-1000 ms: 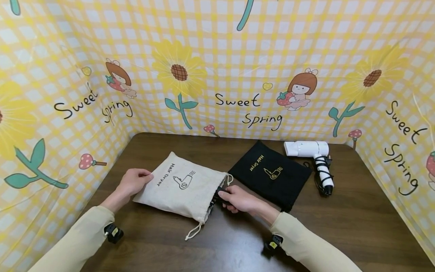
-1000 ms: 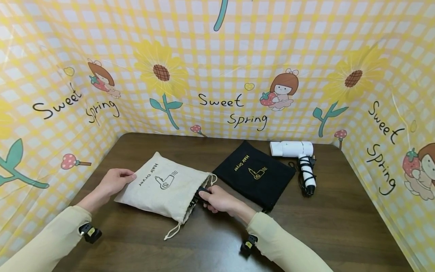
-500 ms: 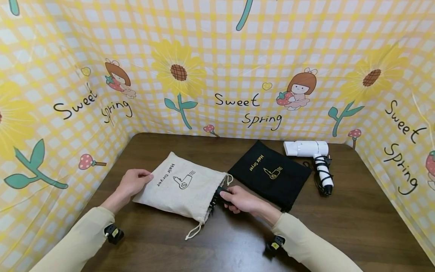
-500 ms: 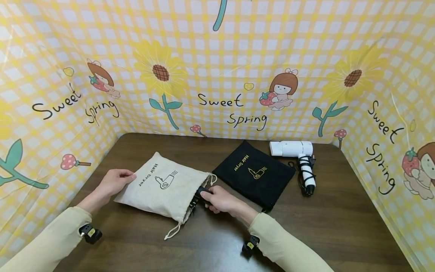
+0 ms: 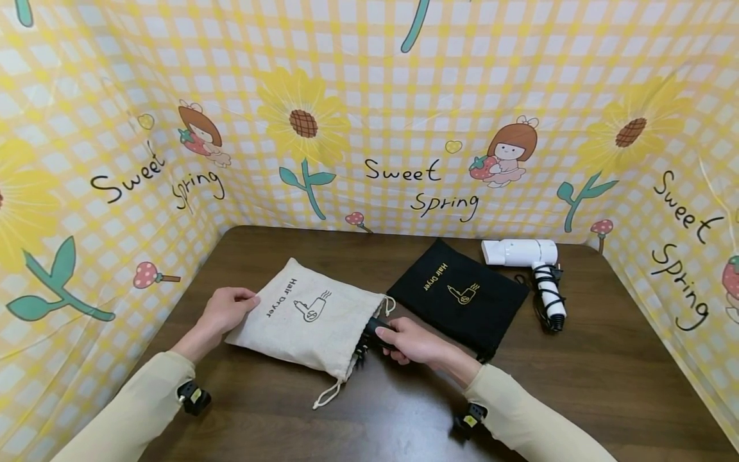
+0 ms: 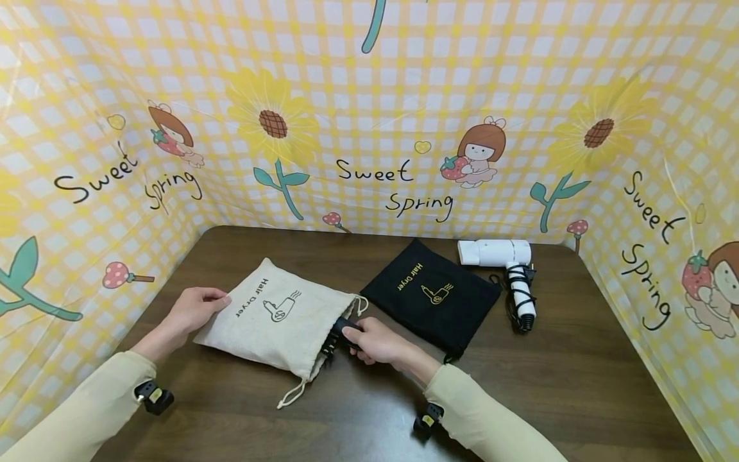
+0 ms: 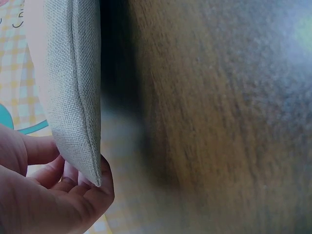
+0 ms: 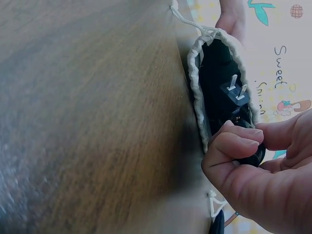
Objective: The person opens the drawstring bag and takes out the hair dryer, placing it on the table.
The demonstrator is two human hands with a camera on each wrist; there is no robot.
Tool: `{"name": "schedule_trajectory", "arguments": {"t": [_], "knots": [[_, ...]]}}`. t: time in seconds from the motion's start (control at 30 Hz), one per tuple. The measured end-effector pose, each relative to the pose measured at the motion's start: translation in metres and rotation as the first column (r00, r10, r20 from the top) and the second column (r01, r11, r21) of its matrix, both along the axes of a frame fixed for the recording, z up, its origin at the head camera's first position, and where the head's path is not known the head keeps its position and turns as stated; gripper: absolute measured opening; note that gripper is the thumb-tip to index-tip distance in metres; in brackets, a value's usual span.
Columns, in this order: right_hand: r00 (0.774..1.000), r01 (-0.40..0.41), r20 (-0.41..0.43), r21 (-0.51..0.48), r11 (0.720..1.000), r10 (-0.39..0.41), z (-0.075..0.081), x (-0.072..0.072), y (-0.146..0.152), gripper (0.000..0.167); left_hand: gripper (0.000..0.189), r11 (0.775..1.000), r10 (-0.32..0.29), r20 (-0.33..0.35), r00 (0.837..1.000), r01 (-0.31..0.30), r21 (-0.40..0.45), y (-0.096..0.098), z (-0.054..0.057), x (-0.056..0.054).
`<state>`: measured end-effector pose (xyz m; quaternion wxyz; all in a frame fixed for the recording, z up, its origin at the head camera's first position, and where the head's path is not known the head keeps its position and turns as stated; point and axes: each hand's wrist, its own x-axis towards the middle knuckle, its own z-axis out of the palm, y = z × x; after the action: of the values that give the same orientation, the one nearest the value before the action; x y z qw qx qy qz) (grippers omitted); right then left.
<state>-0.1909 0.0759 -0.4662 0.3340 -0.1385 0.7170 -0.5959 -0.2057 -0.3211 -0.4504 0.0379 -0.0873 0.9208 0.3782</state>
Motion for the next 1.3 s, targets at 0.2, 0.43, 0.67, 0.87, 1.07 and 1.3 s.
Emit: {"name": "schedule_trajectory", "arguments": {"t": [0.2, 0.43, 0.67, 0.87, 1.07, 1.3], "knots": [[1.0, 0.006, 0.004, -0.009, 1.0, -0.006, 0.0, 0.002, 0.001, 0.022, 0.032, 1.0, 0.004, 0.004, 1.0, -0.004, 0.005, -0.001, -0.001, -0.001], [1.0, 0.002, 0.0, -0.015, 1.0, -0.002, 0.001, 0.003, 0.004, 0.023, 0.032, 1.0, 0.011, 0.013, 1.0, -0.012, 0.007, -0.001, -0.001, 0.0], [1.0, 0.008, 0.013, -0.03, 1.0, -0.007, 0.001, 0.004, 0.005, 0.023, 0.032, 1.0, 0.01, 0.008, 1.0, -0.01, 0.006, 0.0, -0.001, 0.0], [1.0, 0.015, 0.015, -0.031, 0.999, -0.014, 0.0, 0.005, 0.007, 0.023, 0.033, 1.0, 0.015, 0.016, 1.0, -0.015, 0.013, 0.001, 0.001, 0.001], [1.0, 0.015, 0.013, -0.024, 1.0, -0.015, 0.001, 0.005, 0.009, 0.025, 0.033, 1.0, 0.018, 0.025, 1.0, -0.019, 0.019, 0.002, 0.002, 0.001], [1.0, 0.012, 0.01, -0.012, 1.0, -0.012, 0.003, 0.006, 0.012, 0.027, 0.033, 1.0, 0.013, 0.017, 1.0, -0.013, 0.018, 0.001, 0.003, 0.001]]}}
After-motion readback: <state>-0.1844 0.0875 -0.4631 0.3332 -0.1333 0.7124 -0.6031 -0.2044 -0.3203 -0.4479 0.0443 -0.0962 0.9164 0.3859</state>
